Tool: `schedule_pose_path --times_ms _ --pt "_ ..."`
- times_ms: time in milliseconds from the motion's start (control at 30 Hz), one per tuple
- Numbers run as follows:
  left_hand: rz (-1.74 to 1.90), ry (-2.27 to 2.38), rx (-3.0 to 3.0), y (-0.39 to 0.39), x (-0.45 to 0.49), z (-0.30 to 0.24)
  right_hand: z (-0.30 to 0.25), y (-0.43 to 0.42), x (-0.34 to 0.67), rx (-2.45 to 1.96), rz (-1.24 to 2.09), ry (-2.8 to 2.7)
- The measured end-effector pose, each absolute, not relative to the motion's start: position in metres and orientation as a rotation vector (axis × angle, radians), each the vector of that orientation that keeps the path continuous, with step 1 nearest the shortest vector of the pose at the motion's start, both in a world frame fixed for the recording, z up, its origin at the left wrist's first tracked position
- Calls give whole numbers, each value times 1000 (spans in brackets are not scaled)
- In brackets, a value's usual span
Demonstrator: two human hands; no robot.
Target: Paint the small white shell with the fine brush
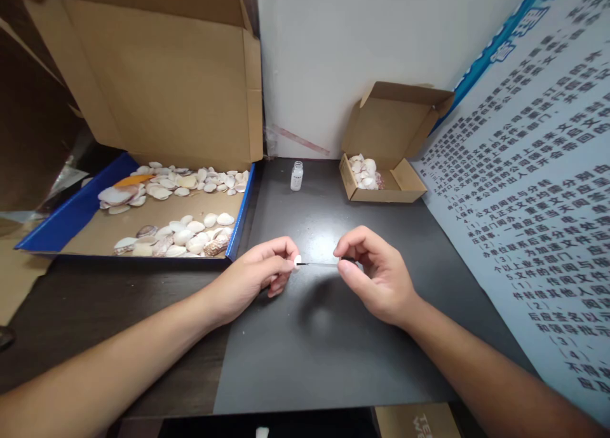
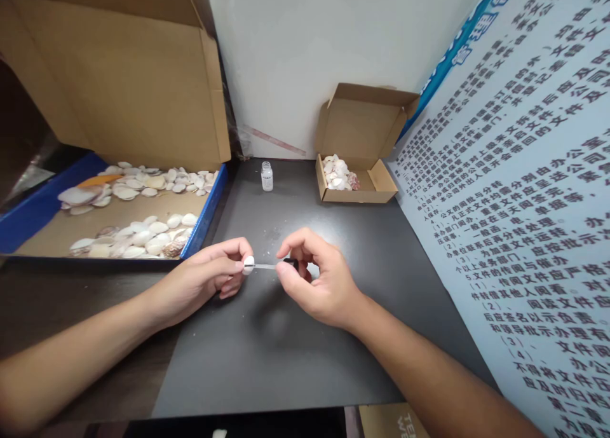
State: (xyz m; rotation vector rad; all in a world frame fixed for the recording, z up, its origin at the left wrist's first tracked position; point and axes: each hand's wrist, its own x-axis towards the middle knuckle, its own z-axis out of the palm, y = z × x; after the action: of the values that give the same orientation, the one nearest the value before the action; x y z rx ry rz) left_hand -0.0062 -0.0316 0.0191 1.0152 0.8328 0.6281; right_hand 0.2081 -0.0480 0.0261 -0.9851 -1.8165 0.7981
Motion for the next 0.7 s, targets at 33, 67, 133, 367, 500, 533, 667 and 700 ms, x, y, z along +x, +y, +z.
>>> schedule_pose_path --times_ms 33,67,133,367,500,533,667,700 --pt "628 831 1015 -31 -6 19 26 -48 208 -974 810 -1828" --pt "627 828 1015 -31 -6 19 25 -48 208 -984 808 -1841" --pt "626 827 1015 -31 -6 20 25 -48 207 -1024 783 -1851" --pt "615 823 1005 -32 -6 19 24 -49 208 -946 844 -1842" --pt "622 823 1003 -32 -6 20 24 -49 208 -1023 760 -1836" --pt "623 824 1003 -32 -6 20 25 -50 208 -1036 745 -1820" --pt "622 830 1009 -32 -5 22 25 -50 209 -959 813 -1815" --pt "620 830 1011 -32 -5 22 25 -50 209 -948 821 -1833"
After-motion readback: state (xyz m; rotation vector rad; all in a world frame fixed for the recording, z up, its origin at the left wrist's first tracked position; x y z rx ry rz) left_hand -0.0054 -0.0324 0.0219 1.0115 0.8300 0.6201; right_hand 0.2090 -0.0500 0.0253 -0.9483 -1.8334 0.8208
